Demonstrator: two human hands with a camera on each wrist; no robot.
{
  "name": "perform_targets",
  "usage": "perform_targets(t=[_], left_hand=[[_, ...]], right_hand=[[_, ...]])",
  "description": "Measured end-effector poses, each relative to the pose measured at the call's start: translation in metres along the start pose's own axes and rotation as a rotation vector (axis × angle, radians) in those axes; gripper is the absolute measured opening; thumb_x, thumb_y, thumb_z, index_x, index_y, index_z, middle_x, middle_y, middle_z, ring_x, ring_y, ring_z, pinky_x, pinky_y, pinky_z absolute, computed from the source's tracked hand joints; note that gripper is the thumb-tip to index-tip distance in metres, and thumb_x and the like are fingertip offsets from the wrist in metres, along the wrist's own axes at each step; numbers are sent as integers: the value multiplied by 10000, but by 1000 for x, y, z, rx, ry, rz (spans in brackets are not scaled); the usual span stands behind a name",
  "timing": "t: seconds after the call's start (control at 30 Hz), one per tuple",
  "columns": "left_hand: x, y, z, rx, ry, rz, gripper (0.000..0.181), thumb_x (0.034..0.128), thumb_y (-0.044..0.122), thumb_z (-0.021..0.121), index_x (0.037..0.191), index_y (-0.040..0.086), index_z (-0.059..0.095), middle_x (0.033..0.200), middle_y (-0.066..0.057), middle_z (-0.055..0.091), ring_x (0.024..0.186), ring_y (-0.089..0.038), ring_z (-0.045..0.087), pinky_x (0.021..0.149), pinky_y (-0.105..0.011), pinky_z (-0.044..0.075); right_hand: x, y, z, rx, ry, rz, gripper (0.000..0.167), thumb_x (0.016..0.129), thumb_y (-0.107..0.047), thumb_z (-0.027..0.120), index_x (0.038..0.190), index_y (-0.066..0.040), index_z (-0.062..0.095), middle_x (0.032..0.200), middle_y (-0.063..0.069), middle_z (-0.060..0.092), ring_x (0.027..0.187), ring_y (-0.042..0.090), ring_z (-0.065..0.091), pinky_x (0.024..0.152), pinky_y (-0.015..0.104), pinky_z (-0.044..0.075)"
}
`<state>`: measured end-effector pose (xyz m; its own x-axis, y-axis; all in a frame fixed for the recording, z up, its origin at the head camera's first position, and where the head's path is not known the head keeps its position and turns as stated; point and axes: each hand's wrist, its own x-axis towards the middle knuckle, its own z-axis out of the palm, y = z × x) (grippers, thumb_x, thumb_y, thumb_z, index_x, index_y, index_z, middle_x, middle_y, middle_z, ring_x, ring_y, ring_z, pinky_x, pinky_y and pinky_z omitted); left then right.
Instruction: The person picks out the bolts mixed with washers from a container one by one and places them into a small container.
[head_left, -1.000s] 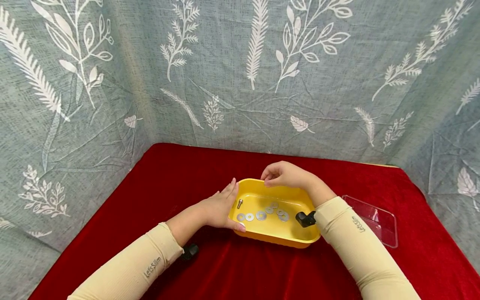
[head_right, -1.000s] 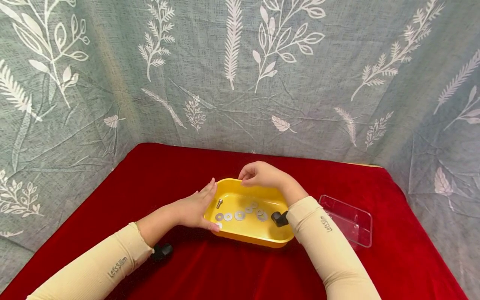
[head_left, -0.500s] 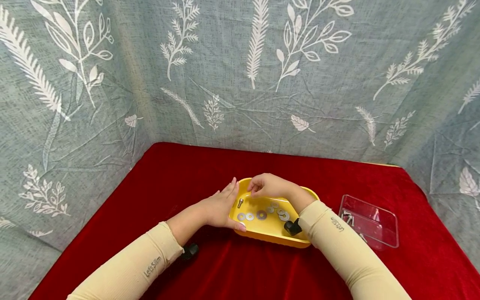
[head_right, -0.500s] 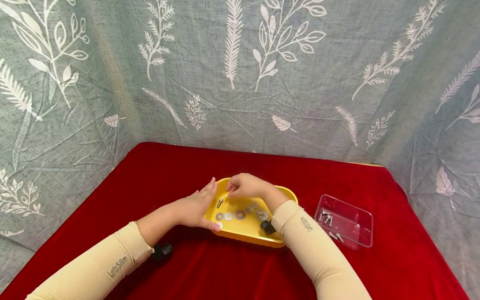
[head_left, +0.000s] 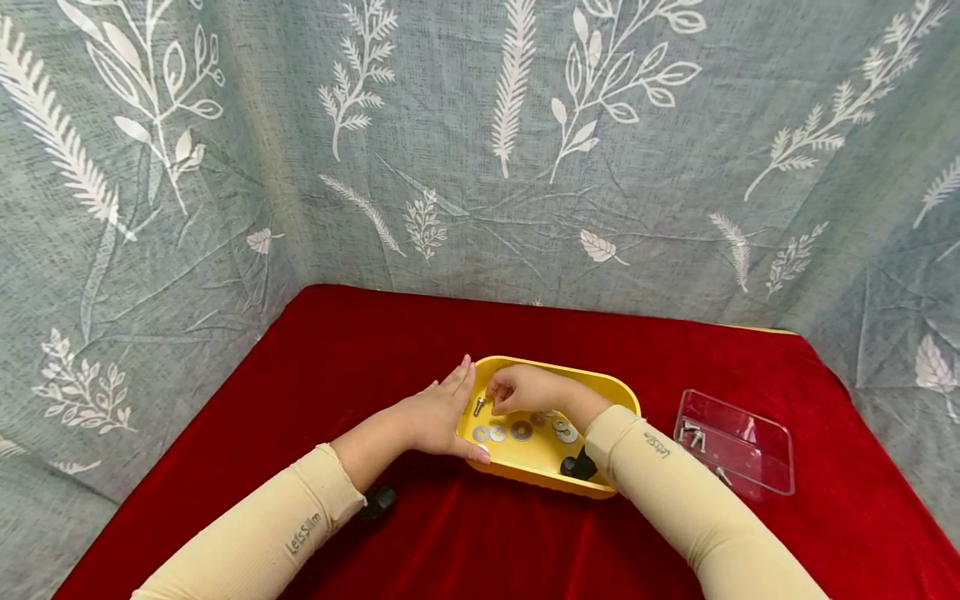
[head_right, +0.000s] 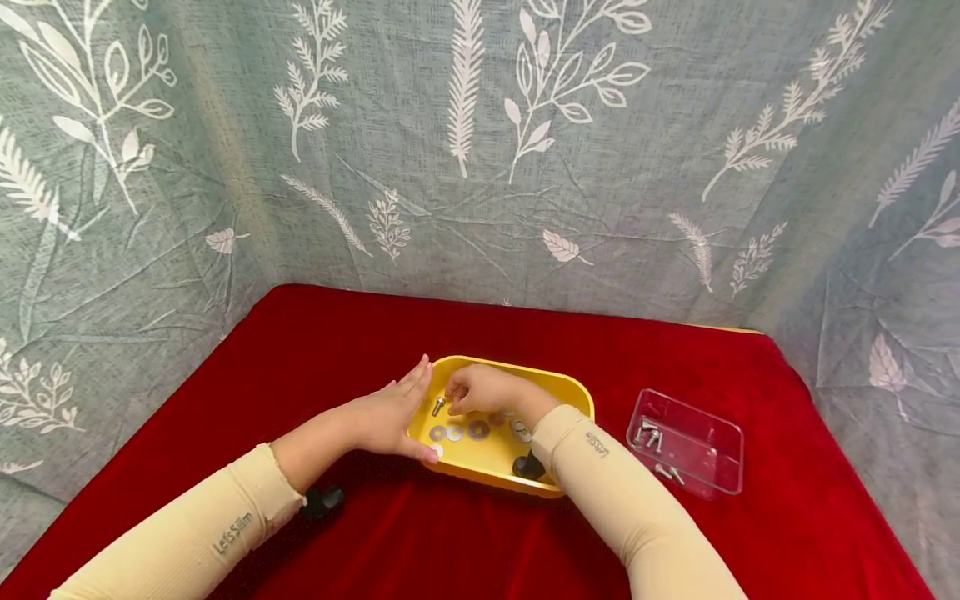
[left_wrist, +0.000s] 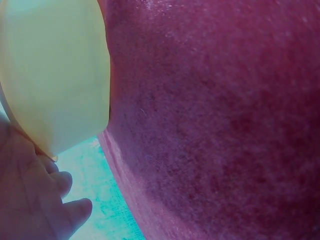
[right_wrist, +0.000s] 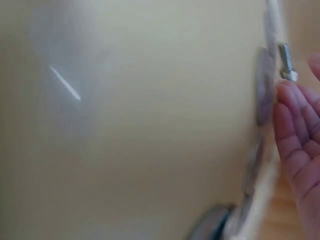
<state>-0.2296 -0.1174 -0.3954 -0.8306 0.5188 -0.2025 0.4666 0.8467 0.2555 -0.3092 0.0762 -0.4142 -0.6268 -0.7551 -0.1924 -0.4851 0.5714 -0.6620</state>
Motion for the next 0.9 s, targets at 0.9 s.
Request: perform_targets(t=[0.9], left_hand=[[-1,0,-1,-10,-2,24,1250,667,730,583,1443,-15,-54,1494,-156,-151,1385,-222,-73,1080,-492,163]], right_hand=[[14,-9,25,-181,170,61,293,746,-305,758,837,-90,582,721,-46,577,620,66,504,578,183,435]])
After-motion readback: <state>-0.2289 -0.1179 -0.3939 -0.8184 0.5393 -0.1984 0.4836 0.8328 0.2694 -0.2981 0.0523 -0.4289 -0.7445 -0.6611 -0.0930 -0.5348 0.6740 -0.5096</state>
